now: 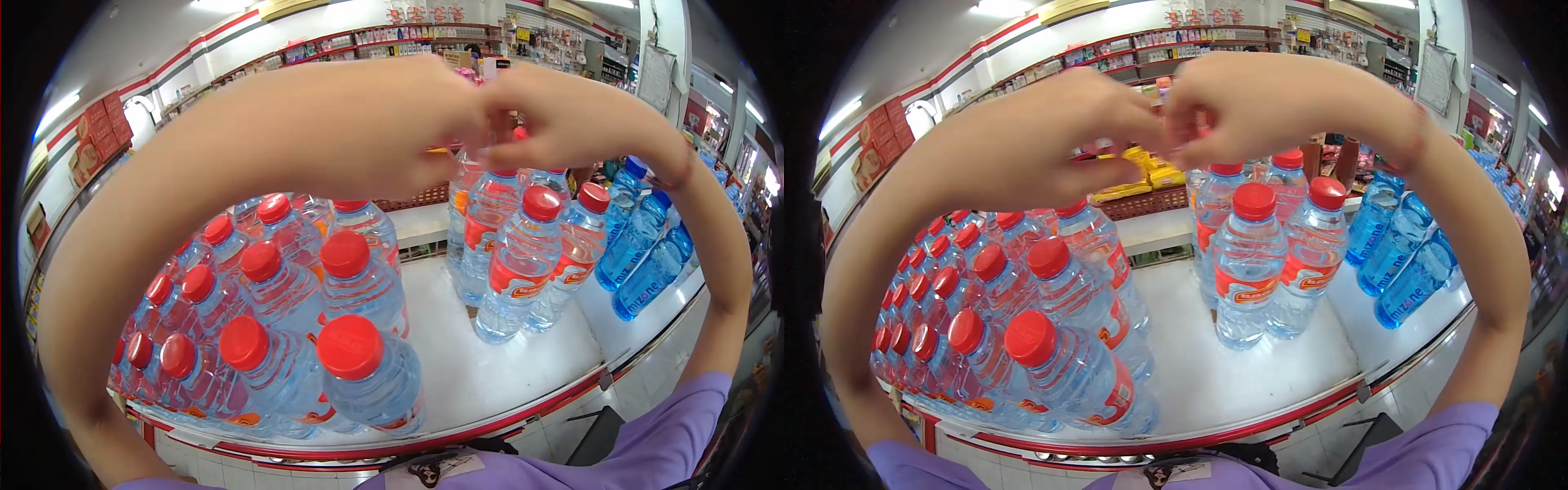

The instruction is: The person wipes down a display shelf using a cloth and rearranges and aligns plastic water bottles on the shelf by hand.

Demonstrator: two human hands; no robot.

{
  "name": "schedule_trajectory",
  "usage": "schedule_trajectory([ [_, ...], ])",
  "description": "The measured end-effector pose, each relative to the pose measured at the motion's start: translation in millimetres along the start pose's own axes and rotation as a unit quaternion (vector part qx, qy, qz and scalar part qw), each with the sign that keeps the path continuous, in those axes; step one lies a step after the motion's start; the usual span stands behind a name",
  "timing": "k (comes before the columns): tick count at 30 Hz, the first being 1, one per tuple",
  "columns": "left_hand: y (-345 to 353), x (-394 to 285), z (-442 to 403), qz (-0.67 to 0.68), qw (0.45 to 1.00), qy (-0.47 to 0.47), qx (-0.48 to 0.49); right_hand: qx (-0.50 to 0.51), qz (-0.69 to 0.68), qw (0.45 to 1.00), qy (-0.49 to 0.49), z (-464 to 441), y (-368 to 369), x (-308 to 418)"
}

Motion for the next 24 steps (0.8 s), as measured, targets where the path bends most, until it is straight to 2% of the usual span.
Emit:
schedule_trajectory([
  [5,17.9,-41.5,-44.2,0.060,0.995,0.083,0.000,0.025,-0.068,0.994,0.079,66.4,3.3,-11.0],
  [8,34.5,-53.0,-60.2,0.020,0.990,0.071,0.119,0.023,-0.020,0.999,0.039,90.9,16.5,-19.9],
  [9,33.2,-53.5,-59.9,0.021,0.993,0.080,0.089,0.045,0.007,0.999,0.019,93.7,19.7,-18.8],
  [11,30.4,-49.3,-56.0,0.028,0.992,0.088,0.086,0.035,-0.045,0.996,0.070,99.3,24.0,-21.6],
  [15,29.1,-28.4,-42.6,0.064,0.991,0.048,0.111,0.054,-0.065,0.988,0.132,101.8,23.3,-22.4],
  [18,28.2,-14.1,-35.9,0.092,0.986,-0.006,0.141,0.028,-0.035,0.993,0.111,104.8,25.3,-26.0],
  [21,30.9,-0.4,-36.3,0.076,0.988,0.008,0.135,0.031,-0.008,0.998,0.063,105.7,27.2,-29.2],
  [24,37.1,19.4,-38.4,0.094,0.974,-0.101,0.180,0.047,-0.037,0.993,0.099,106.3,28.4,-31.5],
])
Point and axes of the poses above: each hand's wrist, its own z-axis away from the middle knuckle, its own y-axis out of the palm, x = y × z, the point moved 5 cm from there along -z, towards the middle knuckle, and after that the axes turned 8 degrees about -y, right-handed, at the moved point
